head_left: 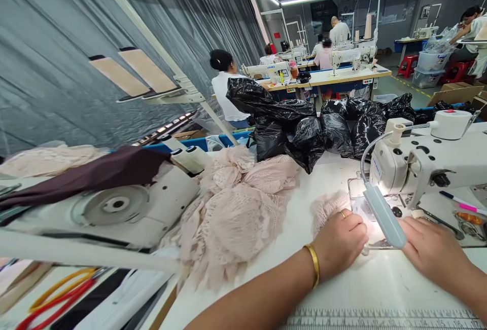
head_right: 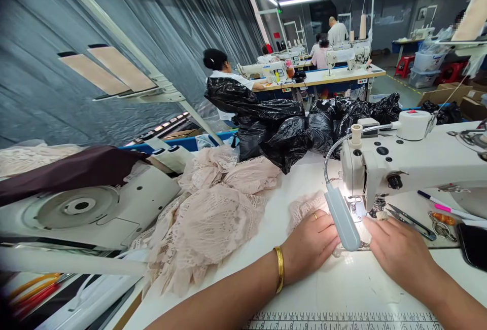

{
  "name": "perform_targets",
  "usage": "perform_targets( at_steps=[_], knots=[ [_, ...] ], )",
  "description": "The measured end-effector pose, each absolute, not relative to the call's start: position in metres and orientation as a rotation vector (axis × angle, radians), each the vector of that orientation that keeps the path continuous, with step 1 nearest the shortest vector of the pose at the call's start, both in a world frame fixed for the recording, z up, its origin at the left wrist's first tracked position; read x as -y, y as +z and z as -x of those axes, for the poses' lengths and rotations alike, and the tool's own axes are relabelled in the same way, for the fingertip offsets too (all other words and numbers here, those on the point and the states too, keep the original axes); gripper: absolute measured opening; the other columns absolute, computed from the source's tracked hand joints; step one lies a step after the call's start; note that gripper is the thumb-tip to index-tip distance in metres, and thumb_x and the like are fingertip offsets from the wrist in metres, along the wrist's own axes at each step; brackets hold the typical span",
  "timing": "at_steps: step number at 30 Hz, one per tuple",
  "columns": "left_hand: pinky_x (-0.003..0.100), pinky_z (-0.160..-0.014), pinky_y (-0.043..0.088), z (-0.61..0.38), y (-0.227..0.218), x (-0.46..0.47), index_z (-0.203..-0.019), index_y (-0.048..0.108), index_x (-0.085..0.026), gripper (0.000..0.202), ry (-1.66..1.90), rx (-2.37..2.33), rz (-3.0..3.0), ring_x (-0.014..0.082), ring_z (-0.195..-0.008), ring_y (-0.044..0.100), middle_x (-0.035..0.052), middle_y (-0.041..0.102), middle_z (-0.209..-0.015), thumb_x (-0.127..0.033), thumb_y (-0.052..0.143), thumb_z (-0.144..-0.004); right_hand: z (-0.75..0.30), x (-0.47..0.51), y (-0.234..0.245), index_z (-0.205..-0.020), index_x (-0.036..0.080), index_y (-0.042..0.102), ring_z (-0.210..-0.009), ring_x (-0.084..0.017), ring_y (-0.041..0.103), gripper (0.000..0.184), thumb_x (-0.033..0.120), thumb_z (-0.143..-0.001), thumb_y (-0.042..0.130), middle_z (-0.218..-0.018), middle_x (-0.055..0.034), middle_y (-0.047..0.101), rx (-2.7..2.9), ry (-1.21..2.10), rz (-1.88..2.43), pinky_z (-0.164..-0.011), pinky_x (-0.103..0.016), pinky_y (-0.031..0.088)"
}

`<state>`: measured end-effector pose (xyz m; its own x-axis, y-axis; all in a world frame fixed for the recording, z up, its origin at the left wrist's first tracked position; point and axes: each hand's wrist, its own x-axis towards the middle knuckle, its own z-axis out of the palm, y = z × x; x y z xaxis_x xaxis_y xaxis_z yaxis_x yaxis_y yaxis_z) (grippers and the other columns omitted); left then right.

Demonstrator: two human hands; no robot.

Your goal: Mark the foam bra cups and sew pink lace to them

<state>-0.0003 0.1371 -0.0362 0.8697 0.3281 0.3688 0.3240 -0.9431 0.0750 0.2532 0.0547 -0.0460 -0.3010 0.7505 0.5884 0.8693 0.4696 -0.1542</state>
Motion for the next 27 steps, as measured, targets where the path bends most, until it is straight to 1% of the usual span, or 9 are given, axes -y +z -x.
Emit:
perform_targets(
  at_steps=[1,3,6,9,12,17,21,25,27],
  knots=[
    [0.034,-0.083,0.046,0.000,-0.036,-0.138,-0.081,0.057,-0.020,0.026,0.599,-0.536,-3.021,0.0191,-0.081,0.050,0.0036,0.062,-0.088,-0.018,0.050,-0.106,-0.249,-0.055,-0.045,-0.084,0.026,0.066,-0.064,-0.020,0.055,0.030,0.008,-0.097,0.046,-0.070,-0.0015,0.060,2.176,-0.188,1.302,-0.059,-0.033,0.041],
    [0.034,-0.081,0.045,-0.001,-0.037,-0.138,-0.080,0.057,-0.020,0.026,0.602,-0.548,-3.021,0.0192,-0.080,0.049,0.0035,0.061,-0.086,-0.018,0.052,-0.105,-0.242,-0.057,-0.042,-0.088,0.027,0.069,-0.067,-0.020,0.058,0.031,0.007,-0.097,0.046,-0.077,-0.0019,0.065,2.275,-0.048,1.239,-0.059,-0.032,0.044],
    [0.034,-0.080,0.044,-0.002,-0.038,-0.138,-0.078,0.056,-0.020,0.026,0.623,-0.549,-3.045,0.0191,-0.079,0.048,0.0027,0.059,-0.084,-0.018,0.055,-0.104,-0.238,-0.059,-0.040,-0.089,0.027,0.069,-0.068,-0.020,0.059,0.029,0.008,-0.095,0.048,-0.080,-0.0017,0.067,2.308,0.056,1.267,-0.057,-0.030,0.045],
    [0.035,-0.080,0.043,-0.002,-0.040,-0.138,-0.076,0.056,-0.020,0.028,0.658,-0.516,-3.082,0.0188,-0.079,0.048,0.0021,0.057,-0.083,-0.016,0.055,-0.103,-0.239,-0.058,-0.041,-0.085,0.026,0.067,-0.070,-0.019,0.060,0.028,0.009,-0.095,0.047,-0.084,-0.0023,0.068,2.302,0.088,1.318,-0.058,-0.029,0.046],
    [0.034,-0.080,0.043,-0.003,-0.043,-0.137,-0.074,0.056,-0.020,0.030,0.688,-0.503,-3.098,0.0183,-0.079,0.049,0.0025,0.058,-0.083,-0.014,0.053,-0.103,-0.240,-0.058,-0.043,-0.082,0.026,0.064,-0.071,-0.019,0.061,0.027,0.009,-0.095,0.047,-0.086,-0.0028,0.069,2.297,0.090,1.320,-0.059,-0.029,0.046],
    [0.033,-0.081,0.045,-0.005,-0.046,-0.143,-0.075,0.058,-0.019,0.031,0.713,-0.489,-3.086,0.0176,-0.077,0.050,0.0026,0.060,-0.081,-0.017,0.050,-0.105,-0.239,-0.060,-0.044,-0.077,0.025,0.058,-0.068,-0.019,0.061,0.027,0.009,-0.094,0.044,-0.081,-0.0023,0.066,2.290,0.052,1.322,-0.058,-0.030,0.045],
    [0.033,-0.083,0.048,-0.012,-0.044,-0.159,-0.077,0.062,-0.019,0.033,0.654,-0.397,-3.094,0.0183,-0.079,0.056,0.0046,0.066,-0.085,-0.024,0.049,-0.107,-0.237,-0.060,-0.045,-0.080,0.025,0.057,-0.064,-0.018,0.061,0.027,0.009,-0.095,0.041,-0.075,0.0002,0.063,2.256,-0.021,1.372,-0.055,-0.029,0.045],
    [0.033,-0.085,0.050,-0.021,-0.044,-0.182,-0.075,0.065,-0.019,0.033,0.592,-0.264,-3.131,0.0180,-0.078,0.060,0.0045,0.071,-0.083,-0.023,0.052,-0.105,-0.239,-0.063,-0.049,-0.083,0.025,0.054,-0.061,-0.018,0.062,0.025,0.009,-0.097,0.040,-0.074,0.0011,0.064,2.227,-0.094,1.410,-0.056,-0.029,0.045],
    [0.034,-0.088,0.051,-0.024,-0.046,-0.191,-0.078,0.068,-0.019,0.030,0.587,-0.277,-3.136,0.0184,-0.081,0.062,0.0045,0.073,-0.083,-0.024,0.055,-0.104,-0.239,-0.064,-0.052,-0.082,0.025,0.053,-0.062,-0.018,0.064,0.025,0.010,-0.099,0.041,-0.075,0.0007,0.065,2.222,-0.126,1.418,-0.056,-0.030,0.044]
  ],
)
